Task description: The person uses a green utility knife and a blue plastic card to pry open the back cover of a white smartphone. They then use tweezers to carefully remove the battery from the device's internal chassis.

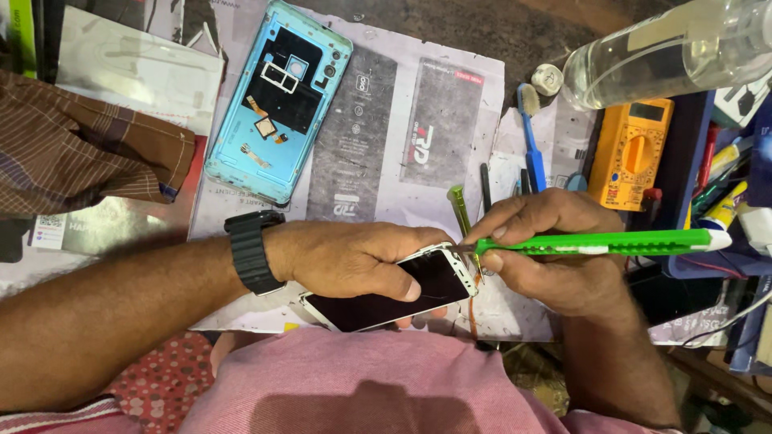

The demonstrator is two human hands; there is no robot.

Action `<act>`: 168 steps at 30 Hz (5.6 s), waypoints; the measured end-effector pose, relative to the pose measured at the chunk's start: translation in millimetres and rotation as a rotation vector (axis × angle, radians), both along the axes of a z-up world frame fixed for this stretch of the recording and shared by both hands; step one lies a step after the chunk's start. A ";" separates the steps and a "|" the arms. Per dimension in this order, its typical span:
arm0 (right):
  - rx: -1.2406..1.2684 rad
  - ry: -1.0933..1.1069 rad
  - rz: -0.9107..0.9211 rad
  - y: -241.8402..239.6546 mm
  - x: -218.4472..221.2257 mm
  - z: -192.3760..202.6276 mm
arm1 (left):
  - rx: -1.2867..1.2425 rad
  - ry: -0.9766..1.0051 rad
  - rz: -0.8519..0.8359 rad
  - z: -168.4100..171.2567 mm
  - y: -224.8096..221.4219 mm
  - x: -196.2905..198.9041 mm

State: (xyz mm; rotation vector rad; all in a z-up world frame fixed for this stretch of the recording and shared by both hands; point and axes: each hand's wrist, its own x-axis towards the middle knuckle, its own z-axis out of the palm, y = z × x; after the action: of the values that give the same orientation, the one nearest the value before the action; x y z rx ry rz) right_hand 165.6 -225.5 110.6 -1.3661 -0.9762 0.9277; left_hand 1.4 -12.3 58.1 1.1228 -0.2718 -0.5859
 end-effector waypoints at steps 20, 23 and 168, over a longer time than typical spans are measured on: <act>-0.048 0.009 0.089 6.1 8.6 -1.6 | 0.144 0.025 0.011 14.7 1.9 2.4; -0.043 -0.003 0.138 8.5 11.9 -1.3 | 0.203 0.022 0.005 18.7 2.0 3.0; 0.125 -0.340 -0.089 -1.8 0.9 47.7 | 0.568 -0.484 0.607 53.0 6.1 2.9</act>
State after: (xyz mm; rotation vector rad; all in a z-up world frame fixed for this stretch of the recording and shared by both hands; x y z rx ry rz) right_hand 166.5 -227.3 158.4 -1.4754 -1.1969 0.5673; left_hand 4.2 -6.2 111.1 1.8025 -0.1623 0.1794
